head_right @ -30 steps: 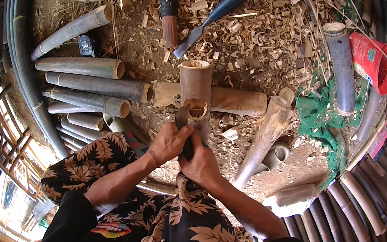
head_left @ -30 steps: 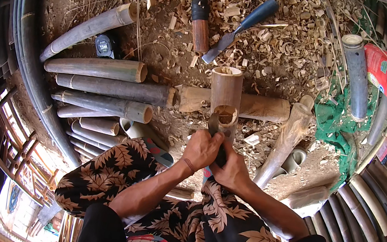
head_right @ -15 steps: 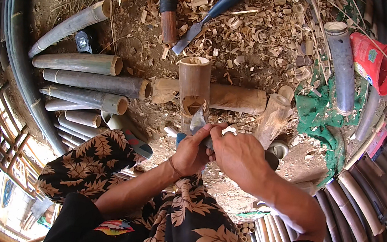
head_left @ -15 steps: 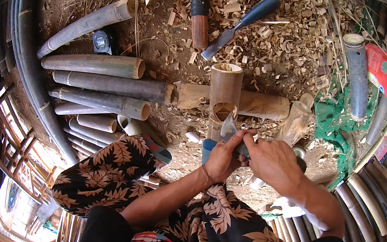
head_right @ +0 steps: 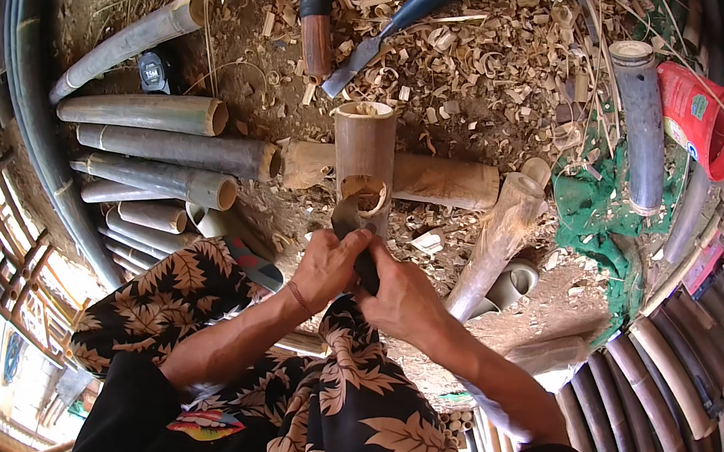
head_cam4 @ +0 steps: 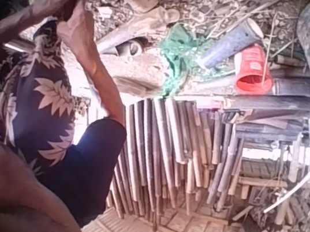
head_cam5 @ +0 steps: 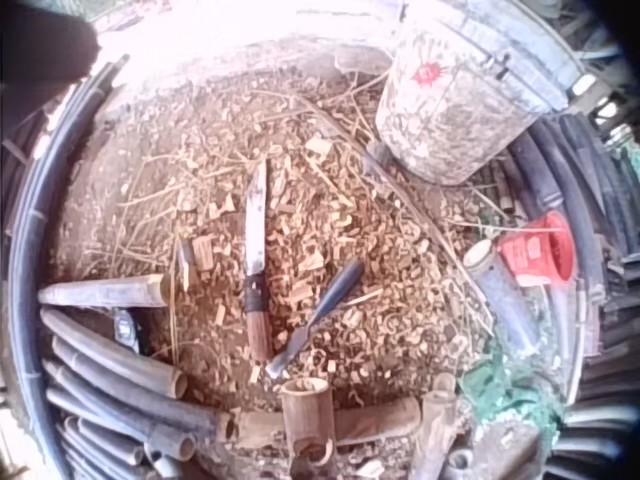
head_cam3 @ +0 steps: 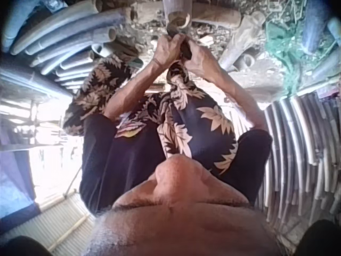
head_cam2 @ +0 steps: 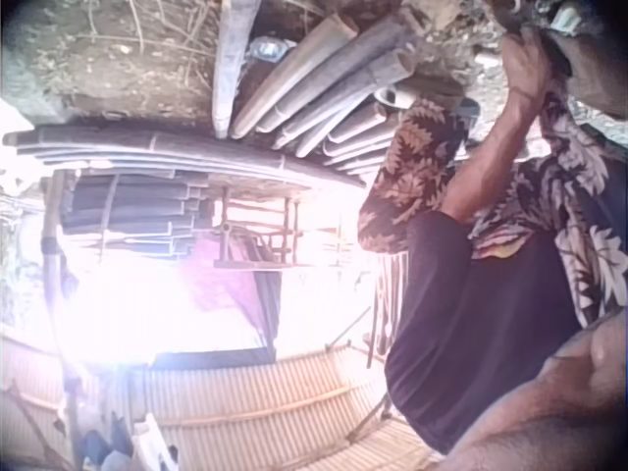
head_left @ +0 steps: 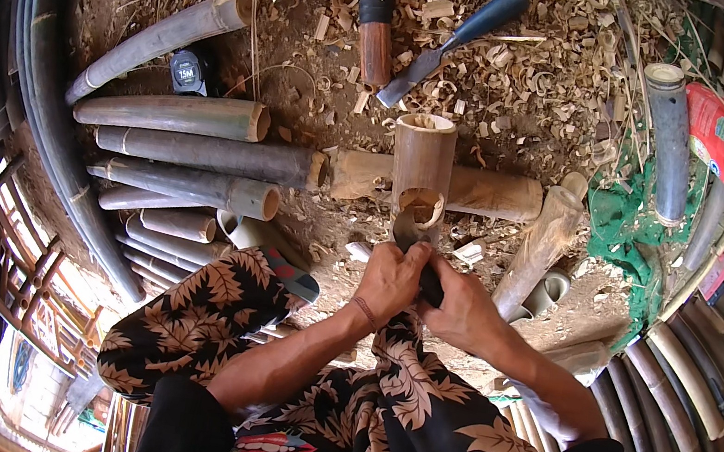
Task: The person uses a curved blade and a wooden mallet to shave and carve the inner surface of a bamboo stalk segment.
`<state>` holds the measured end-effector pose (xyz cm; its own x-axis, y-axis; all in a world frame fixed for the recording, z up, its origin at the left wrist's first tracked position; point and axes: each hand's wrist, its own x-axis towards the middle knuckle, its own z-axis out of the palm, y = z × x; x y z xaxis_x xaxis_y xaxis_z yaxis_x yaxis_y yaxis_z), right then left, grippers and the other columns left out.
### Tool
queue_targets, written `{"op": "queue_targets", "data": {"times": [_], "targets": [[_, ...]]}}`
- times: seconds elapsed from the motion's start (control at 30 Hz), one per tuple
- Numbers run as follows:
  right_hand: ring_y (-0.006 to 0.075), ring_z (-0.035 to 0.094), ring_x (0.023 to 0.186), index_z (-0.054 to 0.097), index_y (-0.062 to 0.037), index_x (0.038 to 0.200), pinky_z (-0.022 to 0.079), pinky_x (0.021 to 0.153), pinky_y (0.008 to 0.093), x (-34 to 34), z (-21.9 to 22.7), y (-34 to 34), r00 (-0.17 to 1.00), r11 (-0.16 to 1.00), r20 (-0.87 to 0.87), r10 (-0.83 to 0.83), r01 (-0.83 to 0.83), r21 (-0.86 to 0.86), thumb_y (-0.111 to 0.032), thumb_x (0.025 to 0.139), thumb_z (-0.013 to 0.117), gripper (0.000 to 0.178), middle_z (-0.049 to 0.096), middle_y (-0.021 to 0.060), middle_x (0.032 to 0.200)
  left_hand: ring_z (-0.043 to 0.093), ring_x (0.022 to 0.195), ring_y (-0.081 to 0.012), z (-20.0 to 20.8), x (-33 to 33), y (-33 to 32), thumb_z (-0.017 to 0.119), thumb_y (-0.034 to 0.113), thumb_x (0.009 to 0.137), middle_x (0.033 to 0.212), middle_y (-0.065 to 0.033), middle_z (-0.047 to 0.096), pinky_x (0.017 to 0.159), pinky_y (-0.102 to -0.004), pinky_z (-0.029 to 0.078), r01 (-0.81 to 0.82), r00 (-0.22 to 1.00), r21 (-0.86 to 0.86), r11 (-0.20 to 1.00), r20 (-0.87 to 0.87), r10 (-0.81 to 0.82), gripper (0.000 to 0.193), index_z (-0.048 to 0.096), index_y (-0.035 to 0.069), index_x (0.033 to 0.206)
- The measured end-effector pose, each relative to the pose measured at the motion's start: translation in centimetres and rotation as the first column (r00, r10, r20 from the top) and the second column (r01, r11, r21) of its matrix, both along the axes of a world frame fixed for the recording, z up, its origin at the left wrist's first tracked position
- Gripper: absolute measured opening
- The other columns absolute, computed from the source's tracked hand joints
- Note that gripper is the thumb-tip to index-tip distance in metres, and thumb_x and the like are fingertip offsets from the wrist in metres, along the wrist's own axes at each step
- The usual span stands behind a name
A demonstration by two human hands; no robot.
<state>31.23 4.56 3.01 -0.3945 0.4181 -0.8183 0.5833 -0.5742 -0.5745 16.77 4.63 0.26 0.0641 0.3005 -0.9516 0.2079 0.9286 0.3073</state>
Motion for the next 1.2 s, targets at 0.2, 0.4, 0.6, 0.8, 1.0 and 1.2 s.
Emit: {"op": "queue_targets", "data": {"times": [0.2,0.4,0.6,0.8,1.0,1.2], "targets": [[0.0383,0.067,0.089,0.046,-0.0008,0.121,0.053,0.075,0.0389,-3.4,-1.0,-2.9,0.938,0.939,0.037,-0.345,0.344,0.013,-0.013,0.08,0.065,0.047,0.066,0.0247,0.089,0.06,0.064,-0.0474,-1.3,-2.2,1.1,0.052,0.032,0.087,0.061,-0.0334,0.053,0.056,-0.0485,0.046,0.379,0.924,0.138,0.915,-0.116,-0.365,0.049,0.057,-0.012,0.067],[0.0432,0.065,0.08,0.047,-0.0033,0.115,0.052,0.069,0.0436,-4.9,-0.7,-3.0,0.917,0.912,0.052,-0.395,0.385,0.14,-0.013,0.079,0.063,0.041,0.064,0.0259,0.082,0.063,0.071,-0.0449,-1.2,-2.9,2.6,0.05,0.034,0.087,0.072,-0.0322,0.059,0.062,-0.0478,0.049,0.555,0.832,0.229,0.8,-0.118,-0.543,0.045,0.063,-0.008,0.078],[0.0369,0.067,0.077,0.044,-0.0048,0.13,0.055,0.067,0.0442,0.8,1.3,0.8,0.94,0.958,0.325,0.107,-0.185,0.219,-0.018,0.08,0.067,0.057,0.065,0.0217,0.093,0.057,0.054,-0.0166,0.4,1.1,1.9,0.049,0.031,0.094,0.061,-0.009,0.06,0.049,-0.0308,0.043,-0.06,0.974,0.005,0.998,0.219,0.057,0.04,0.062,-0.004,0.079],[0.0305,0.067,0.066,0.061,-0.0038,0.099,0.053,0.057,0.0397,1.7,2.1,9.1,0.671,0.569,0.479,0.566,-0.738,0.363,-0.02,0.086,0.059,0.021,0.067,0.0133,0.074,0.048,0.055,-0.0117,0.0,3.2,1.9,0.047,0.031,0.098,0.063,-0.0017,0.055,0.051,-0.0266,0.037,-0.615,0.65,-0.225,0.756,0.398,0.647,0.031,0.06,0.005,0.087],[0.0253,0.068,0.065,0.065,-0.0032,0.086,0.052,0.056,0.0354,-1.8,3.0,13.5,0.453,0.336,0.435,0.778,-0.885,0.322,-0.025,0.075,0.069,0.025,0.067,0.0113,0.069,0.051,0.067,-0.0114,0.4,2.7,1.9,0.043,0.032,0.099,0.073,0.0014,0.054,0.066,-0.0301,0.043,-0.778,0.171,-0.456,0.433,0.509,0.843,0.028,0.059,0.01,0.1],[0.0234,0.07,0.07,0.073,-0.0118,0.069,0.054,0.06,0.0321,-4.6,2.0,16.1,0.324,0.143,0.471,0.82,-0.914,0.379,-0.02,0.071,0.069,0.009,0.07,0.008,0.071,0.053,0.073,-0.0141,-0.2,2.4,2.5,0.045,0.04,0.097,0.076,0.0014,0.053,0.075,-0.0333,0.045,-0.743,0.018,-0.6,0.296,0.425,0.905,0.031,0.058,0.013,0.103]]}}
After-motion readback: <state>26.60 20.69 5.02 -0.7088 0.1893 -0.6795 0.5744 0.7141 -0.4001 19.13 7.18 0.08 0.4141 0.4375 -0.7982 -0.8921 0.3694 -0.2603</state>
